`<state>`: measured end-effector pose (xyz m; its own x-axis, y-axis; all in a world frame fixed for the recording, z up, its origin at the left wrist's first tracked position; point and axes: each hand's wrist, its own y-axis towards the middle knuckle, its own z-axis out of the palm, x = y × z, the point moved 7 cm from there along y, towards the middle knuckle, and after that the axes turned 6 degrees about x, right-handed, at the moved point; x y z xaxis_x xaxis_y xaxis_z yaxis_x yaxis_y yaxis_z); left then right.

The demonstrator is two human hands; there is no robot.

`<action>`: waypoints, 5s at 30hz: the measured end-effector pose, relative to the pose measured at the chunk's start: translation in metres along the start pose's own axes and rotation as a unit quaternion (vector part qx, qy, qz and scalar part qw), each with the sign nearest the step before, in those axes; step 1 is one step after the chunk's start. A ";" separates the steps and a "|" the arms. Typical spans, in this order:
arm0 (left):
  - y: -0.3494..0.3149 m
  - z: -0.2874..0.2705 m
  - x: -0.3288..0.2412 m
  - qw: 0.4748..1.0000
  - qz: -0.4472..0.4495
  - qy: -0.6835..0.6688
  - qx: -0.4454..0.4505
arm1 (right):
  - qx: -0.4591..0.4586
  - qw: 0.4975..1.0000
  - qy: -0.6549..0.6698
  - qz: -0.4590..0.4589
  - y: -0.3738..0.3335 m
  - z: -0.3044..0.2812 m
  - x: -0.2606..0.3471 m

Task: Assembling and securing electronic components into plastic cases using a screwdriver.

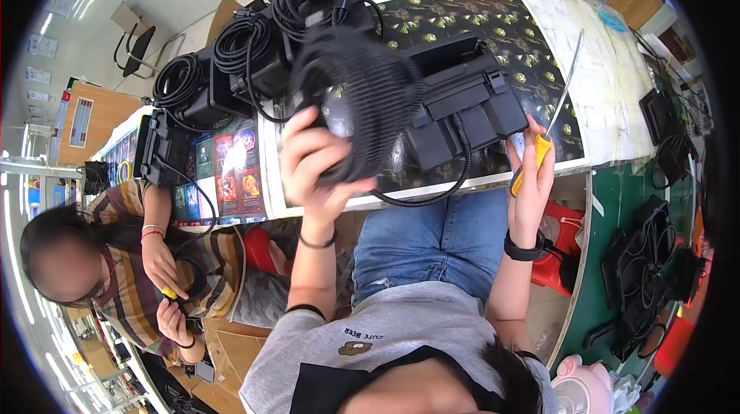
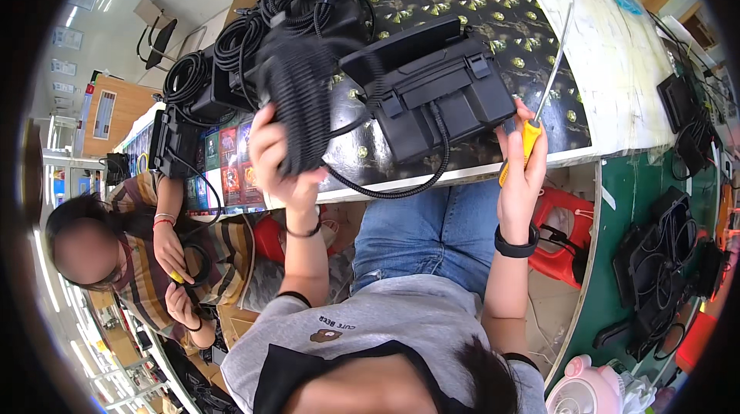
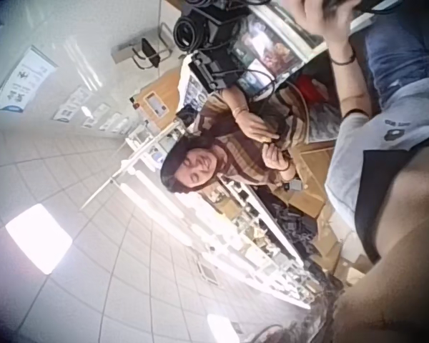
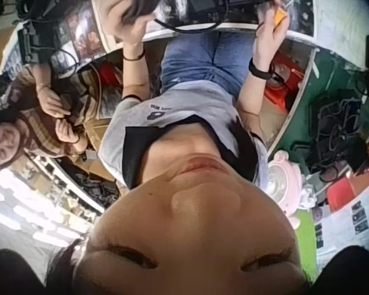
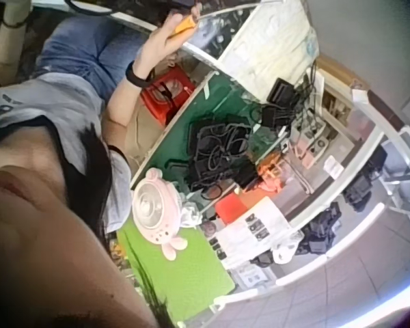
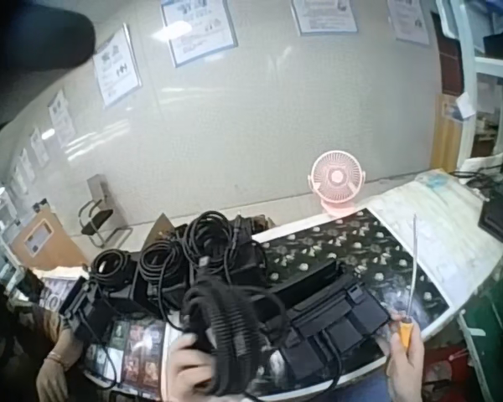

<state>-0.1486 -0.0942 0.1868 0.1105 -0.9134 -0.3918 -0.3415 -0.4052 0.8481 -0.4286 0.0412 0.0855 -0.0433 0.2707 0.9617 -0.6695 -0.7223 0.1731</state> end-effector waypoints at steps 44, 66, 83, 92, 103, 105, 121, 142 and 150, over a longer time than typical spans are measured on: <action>-0.093 -0.059 -0.023 0.793 -0.278 0.519 0.158 | 0.450 0.876 0.106 0.138 -0.087 0.230 -0.054; -0.076 -0.105 0.051 0.692 -0.265 0.669 0.067 | -0.028 0.999 -0.014 -0.025 0.053 -0.039 0.034; -0.064 -0.011 -0.022 0.884 -0.080 0.446 0.117 | -0.280 0.662 -0.694 0.043 0.170 -0.354 0.058; -0.057 0.031 -0.034 0.928 -0.074 0.317 0.182 | -0.092 0.845 -0.522 -0.068 0.163 -0.224 0.050; -0.006 0.088 -0.012 0.952 -0.053 0.180 0.242 | 0.257 0.953 -0.157 -0.030 0.036 0.068 0.034; -0.002 0.100 -0.013 0.955 -0.065 0.156 0.244 | 0.256 0.965 -0.049 -0.003 0.007 0.080 0.039; -0.007 0.171 -0.076 0.951 0.047 -0.093 0.290 | -0.180 0.977 -0.115 0.009 0.005 -0.123 0.033; 0.009 0.117 -0.039 0.989 -0.077 -0.068 0.105 | -0.033 0.988 -0.129 0.076 -0.020 -0.068 0.013; -0.022 0.036 -0.023 0.947 -0.154 0.278 0.049 | 0.009 0.986 -0.137 0.095 -0.024 -0.057 0.014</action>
<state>-0.1767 -0.0633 0.1642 0.6838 -0.6435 -0.3440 -0.2949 -0.6749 0.6764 -0.4559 0.0987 0.0824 0.0368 -0.0500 0.9981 -0.6554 -0.7551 -0.0137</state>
